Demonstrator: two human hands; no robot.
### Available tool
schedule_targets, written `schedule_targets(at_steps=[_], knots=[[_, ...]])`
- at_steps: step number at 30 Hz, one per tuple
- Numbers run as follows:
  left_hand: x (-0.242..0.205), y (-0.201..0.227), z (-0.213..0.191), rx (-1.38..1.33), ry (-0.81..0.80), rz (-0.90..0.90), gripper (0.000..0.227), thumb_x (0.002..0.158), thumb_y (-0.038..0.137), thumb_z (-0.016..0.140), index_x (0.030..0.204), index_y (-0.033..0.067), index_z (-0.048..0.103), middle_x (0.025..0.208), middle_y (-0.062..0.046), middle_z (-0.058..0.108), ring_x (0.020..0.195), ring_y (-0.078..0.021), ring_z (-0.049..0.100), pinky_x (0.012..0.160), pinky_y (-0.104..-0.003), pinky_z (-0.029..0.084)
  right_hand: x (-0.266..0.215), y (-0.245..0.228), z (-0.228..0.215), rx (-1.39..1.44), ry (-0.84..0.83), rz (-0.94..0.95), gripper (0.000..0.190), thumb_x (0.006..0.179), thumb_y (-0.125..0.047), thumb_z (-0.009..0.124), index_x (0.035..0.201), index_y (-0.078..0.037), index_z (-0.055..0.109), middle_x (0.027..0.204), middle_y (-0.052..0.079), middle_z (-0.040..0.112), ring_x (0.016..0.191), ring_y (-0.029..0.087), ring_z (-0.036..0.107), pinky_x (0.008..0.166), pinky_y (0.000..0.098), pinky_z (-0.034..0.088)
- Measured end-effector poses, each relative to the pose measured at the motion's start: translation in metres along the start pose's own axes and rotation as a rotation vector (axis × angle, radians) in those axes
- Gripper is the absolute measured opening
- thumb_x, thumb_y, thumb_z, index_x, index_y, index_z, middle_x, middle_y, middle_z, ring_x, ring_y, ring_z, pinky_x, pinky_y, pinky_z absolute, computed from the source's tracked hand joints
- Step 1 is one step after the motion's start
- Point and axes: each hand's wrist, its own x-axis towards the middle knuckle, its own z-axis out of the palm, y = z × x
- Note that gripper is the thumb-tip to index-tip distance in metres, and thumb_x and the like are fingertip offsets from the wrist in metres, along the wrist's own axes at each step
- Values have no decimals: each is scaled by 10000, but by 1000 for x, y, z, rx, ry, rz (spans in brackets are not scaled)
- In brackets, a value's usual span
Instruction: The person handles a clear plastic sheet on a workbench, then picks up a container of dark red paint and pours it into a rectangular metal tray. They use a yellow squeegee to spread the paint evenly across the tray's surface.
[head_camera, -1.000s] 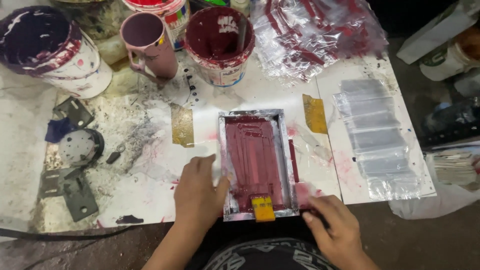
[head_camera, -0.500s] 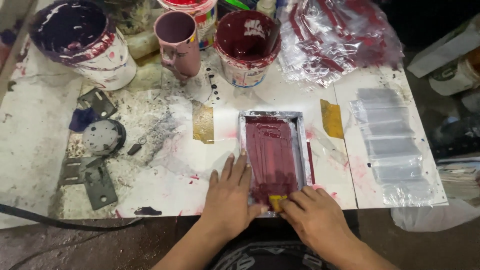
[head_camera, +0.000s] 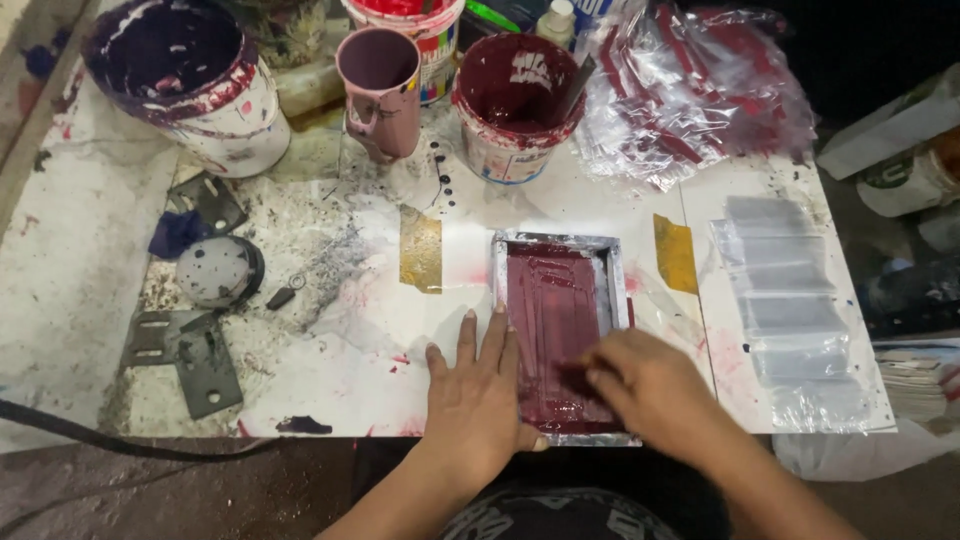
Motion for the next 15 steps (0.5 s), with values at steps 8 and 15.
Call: schedule_targets(at_steps=[8,15], knots=[[-1,4,-10,-12,-65,-30,1325,784,673,873,1636,83,47,1738,-100,-93,1564,-425,-66,1153,-775,104,23,5,-1,-126,82,-116,76,912,-188,681,940,-128,644,883,43,707,791,264,641,672,405,502],[-6,7,-18,-8,-120,-59,1290,815,679,833,1639,80,41,1743,-81,-139,1568,-414,-67,1155,-780,96,4,-4,19,-204,114,-522,155,880,-7,657,1029,-39,682,847,91,646,694,267,574,656,409,516]])
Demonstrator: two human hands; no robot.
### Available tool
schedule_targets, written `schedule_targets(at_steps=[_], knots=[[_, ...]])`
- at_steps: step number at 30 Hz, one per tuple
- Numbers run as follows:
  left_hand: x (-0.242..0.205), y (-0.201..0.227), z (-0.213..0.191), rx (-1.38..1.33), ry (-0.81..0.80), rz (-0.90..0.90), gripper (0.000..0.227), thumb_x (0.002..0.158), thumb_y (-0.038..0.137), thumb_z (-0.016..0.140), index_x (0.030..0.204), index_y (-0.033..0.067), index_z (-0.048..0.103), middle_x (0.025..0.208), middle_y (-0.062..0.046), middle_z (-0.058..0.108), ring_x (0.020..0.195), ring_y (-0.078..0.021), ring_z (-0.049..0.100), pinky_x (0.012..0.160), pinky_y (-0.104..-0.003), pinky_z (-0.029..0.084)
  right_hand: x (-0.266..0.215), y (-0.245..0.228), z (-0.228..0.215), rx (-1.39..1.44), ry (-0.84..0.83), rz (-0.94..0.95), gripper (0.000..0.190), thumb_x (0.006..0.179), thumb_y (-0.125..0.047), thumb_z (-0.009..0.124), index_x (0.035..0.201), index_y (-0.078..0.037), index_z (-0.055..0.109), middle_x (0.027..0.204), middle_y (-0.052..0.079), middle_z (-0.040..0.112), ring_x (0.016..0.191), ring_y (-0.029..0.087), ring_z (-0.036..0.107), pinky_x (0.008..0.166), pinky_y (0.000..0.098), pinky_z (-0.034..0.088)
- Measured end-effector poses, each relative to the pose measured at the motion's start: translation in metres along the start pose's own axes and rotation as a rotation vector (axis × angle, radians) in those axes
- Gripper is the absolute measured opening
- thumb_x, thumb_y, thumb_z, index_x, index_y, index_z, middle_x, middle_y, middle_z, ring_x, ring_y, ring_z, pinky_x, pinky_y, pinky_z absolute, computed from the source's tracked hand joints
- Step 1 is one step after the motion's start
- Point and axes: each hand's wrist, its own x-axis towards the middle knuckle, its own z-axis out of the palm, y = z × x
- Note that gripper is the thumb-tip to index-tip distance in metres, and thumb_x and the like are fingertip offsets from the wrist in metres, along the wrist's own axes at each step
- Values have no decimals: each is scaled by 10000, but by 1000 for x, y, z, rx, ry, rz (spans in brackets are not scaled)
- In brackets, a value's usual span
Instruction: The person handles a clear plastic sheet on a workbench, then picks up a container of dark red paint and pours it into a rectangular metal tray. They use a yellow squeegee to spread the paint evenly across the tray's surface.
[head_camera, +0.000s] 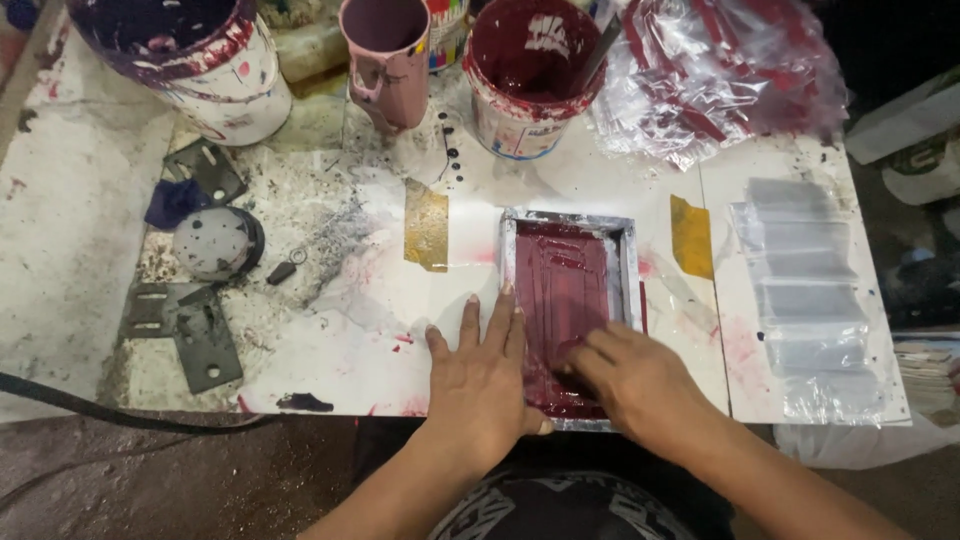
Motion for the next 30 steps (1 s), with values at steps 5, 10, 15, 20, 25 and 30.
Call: schedule_targets(at_steps=[5,10,15,20,25,30], knots=[[-2,-1,0,8,18,0,1259,835,691,799,1639,80,47,1742,-84,-115,1563,-427,-57,1139,-800,116,-18,-11,-3,150,-91,-23,81,965,-69,560,918,-58,625,879,106,634,739,310,577,679,419,490],[-1,0,-1,5,37,-12,1282,792,690,824,1640,101,64,1743,-43,-123,1565,-420,-76,1138,-802,107,3,9,-10,289,-352,144,76,911,-82,625,844,-106,601,845,86,665,777,308,655,678,425,523],[-6,3,-7,43,-18,-13,1241,847,709,762,1645,101,31,1743,-70,-140,1568,-424,-84,1153,-796,95,54,2,-46,427,-827,690,148,984,-224,624,1001,-176,763,864,-24,772,707,127,663,663,264,500],[-9,6,-17,41,-75,-35,1243,842,676,773,1653,111,19,1746,-54,-174,1577,-404,-111,1171,-780,78,76,3,-79,568,-693,945,260,1008,-286,604,1157,-180,789,1067,12,824,532,102,486,598,236,503],[-14,9,-24,14,-113,-35,1248,848,664,762,1654,97,-4,1744,-51,-216,1581,-398,-141,1183,-776,47,85,20,-86,500,-302,1063,206,959,-226,645,1071,-186,812,811,27,765,625,153,539,631,299,399],[-14,8,-22,21,-111,-29,1231,866,656,748,1654,94,-13,1744,-57,-216,1580,-401,-130,1181,-778,58,88,33,-61,279,77,920,191,907,-287,663,971,-132,753,882,65,770,799,245,665,717,402,461]])
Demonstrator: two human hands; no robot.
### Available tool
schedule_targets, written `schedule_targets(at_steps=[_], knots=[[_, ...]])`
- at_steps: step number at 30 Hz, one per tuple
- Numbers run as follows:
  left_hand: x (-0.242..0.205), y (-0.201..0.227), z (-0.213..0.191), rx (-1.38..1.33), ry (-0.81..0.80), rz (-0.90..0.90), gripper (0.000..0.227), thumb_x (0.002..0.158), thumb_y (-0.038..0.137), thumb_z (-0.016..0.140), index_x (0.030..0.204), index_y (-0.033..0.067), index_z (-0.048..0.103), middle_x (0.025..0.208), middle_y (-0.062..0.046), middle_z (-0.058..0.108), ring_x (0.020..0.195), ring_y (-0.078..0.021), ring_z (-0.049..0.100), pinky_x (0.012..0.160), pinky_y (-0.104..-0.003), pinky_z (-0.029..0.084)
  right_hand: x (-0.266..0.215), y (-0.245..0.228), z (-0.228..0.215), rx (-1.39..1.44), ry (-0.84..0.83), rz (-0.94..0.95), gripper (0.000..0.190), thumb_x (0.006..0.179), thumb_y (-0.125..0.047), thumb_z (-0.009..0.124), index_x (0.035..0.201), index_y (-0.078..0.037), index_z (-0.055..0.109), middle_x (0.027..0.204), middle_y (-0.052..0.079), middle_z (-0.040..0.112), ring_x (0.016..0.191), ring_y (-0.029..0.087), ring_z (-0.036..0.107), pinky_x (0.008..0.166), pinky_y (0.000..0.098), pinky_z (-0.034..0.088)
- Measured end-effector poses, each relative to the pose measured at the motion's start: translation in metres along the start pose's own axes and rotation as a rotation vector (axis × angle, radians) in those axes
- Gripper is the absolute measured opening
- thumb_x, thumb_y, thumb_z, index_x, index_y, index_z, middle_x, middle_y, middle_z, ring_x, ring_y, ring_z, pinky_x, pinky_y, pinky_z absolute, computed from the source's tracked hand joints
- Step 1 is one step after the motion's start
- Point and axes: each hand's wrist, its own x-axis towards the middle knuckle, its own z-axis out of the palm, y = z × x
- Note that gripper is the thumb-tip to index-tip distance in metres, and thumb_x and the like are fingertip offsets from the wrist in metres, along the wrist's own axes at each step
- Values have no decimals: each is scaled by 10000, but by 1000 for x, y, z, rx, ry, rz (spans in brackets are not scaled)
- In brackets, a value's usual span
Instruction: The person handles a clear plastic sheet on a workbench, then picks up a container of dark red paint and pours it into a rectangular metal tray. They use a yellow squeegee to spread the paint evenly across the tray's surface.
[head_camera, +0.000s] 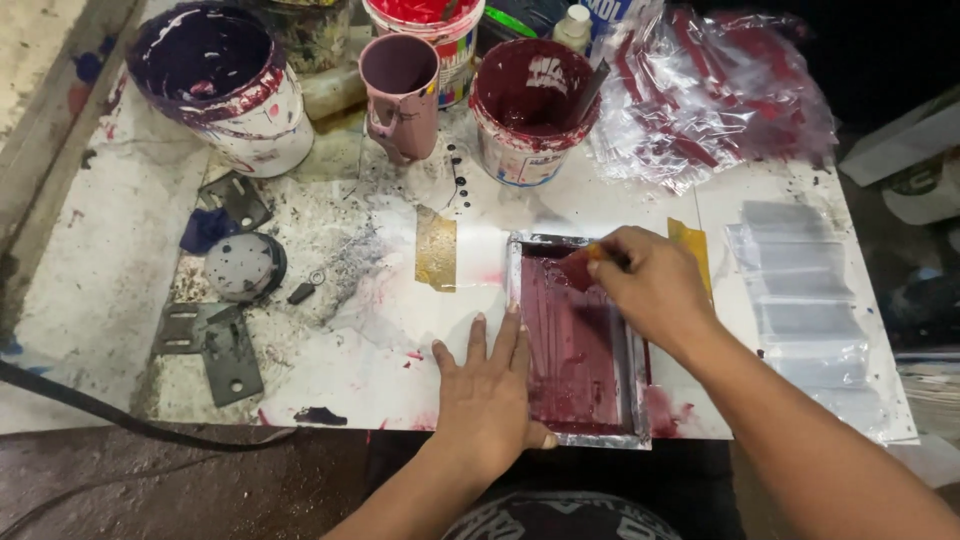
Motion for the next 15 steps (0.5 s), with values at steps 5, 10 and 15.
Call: schedule_targets(at_steps=[5,10,15], knots=[[4,-2,3,-16,11,-5,1260,831,660,769,1655,100,-4,1746,-41,-199,1583,-391,-125,1180,-780,58,5,11,30,15,30,-38,180,900,-224,673,1036,-126,737,982,68,772,842,257,686,736,400,510],[2,-2,1,-19,1,4,1251,844,655,766,1655,93,-4,1746,-51,-203,1583,-392,-125,1186,-773,59,6,9,28,7,-12,7,138,939,-217,689,1049,-155,743,958,49,786,778,220,698,719,388,527],[3,-4,5,-3,23,20,1239,849,669,756,1652,82,18,1744,-73,-198,1577,-418,-115,1172,-786,64,17,40,43,-190,28,-340,131,906,-227,648,988,-136,698,982,31,764,903,278,700,746,443,509]])
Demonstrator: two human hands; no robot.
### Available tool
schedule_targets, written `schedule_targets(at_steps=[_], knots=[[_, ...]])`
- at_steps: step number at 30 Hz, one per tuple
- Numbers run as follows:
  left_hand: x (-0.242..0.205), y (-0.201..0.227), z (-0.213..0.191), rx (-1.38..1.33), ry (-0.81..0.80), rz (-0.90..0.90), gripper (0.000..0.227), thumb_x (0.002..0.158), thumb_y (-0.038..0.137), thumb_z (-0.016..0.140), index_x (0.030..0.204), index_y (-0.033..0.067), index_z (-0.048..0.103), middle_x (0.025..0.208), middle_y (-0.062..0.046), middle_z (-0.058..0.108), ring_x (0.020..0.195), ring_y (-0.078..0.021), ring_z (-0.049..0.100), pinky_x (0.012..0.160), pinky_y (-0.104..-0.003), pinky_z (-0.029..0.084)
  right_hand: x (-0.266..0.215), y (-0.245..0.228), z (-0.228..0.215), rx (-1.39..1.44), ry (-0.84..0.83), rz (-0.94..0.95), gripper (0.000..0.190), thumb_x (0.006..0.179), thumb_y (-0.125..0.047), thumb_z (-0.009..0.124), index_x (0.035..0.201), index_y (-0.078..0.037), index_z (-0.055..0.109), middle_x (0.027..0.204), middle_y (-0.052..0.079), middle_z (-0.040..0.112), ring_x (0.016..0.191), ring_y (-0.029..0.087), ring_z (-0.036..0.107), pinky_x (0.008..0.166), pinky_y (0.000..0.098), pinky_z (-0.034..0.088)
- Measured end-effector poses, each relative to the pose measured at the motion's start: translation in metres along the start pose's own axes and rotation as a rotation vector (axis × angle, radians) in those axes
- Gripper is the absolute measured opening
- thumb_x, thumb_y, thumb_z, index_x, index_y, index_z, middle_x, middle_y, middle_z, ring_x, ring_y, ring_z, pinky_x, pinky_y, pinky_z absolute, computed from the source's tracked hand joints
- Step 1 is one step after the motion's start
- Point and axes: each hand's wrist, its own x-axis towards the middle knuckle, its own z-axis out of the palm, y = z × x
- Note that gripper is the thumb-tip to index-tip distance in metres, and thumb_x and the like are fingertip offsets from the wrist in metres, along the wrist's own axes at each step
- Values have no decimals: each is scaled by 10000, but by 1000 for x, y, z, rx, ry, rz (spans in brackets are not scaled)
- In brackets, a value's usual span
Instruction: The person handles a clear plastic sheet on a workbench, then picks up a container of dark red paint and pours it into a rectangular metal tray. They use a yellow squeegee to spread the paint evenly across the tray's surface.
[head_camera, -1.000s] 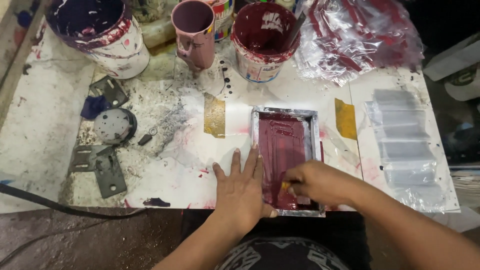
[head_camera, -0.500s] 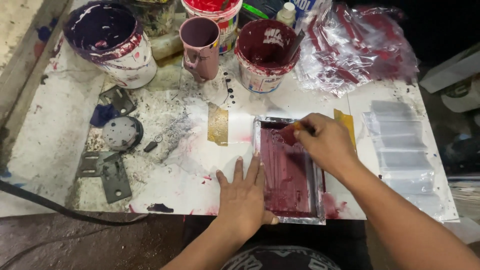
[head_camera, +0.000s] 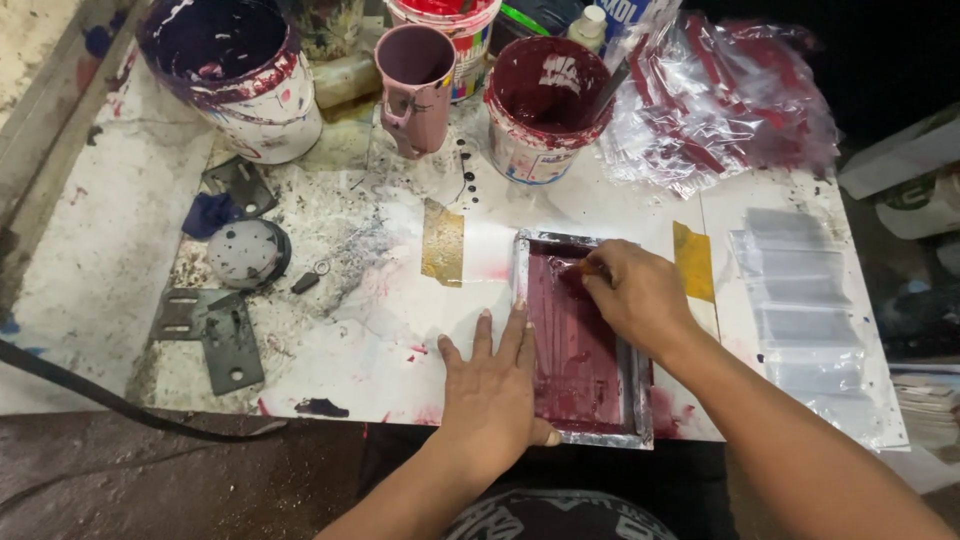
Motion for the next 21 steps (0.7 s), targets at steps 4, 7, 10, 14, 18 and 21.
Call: schedule_targets(at_steps=[4,7,10,14,18,21], knots=[[0,1,-4,2,-44,-23,1271,833,682,743,1658,100,-30,1742,-50,-229,1584,-394,-135,1187,-775,48,-4,3,3,43,97,-114,117,923,-166,676,1019,-130,733,1001,30,771,906,254,713,772,418,542],[1,2,-2,9,-23,-15,1267,829,682,748,1656,96,-13,1743,-51,-213,1582,-401,-120,1180,-784,55,-6,9,7,-46,112,-217,96,895,-163,682,983,-125,682,996,42,727,877,286,682,666,451,521],[0,2,-3,22,-30,-25,1271,833,709,723,1657,96,-26,1742,-57,-221,1581,-404,-123,1176,-788,64,-5,7,4,-46,160,-268,116,879,-110,700,991,-141,692,974,11,713,855,248,682,657,405,527],[2,2,1,23,-5,-19,1278,831,691,755,1655,90,-16,1743,-62,-194,1580,-406,-114,1173,-786,68,-1,9,-7,-93,76,-213,78,908,-106,686,984,-117,690,970,34,712,845,260,681,621,425,518],[2,2,2,-2,33,-12,1261,834,667,780,1649,78,18,1744,-68,-177,1577,-412,-99,1170,-790,55,0,19,3,-71,64,-236,122,898,-105,689,1016,-103,658,971,48,698,874,289,666,636,442,504],[0,3,-2,-1,-10,-22,1269,845,660,769,1652,78,-18,1744,-61,-193,1581,-402,-120,1176,-784,64,-2,27,18,-172,100,-280,99,935,-161,679,1010,-108,643,954,53,661,835,289,645,500,448,481]])
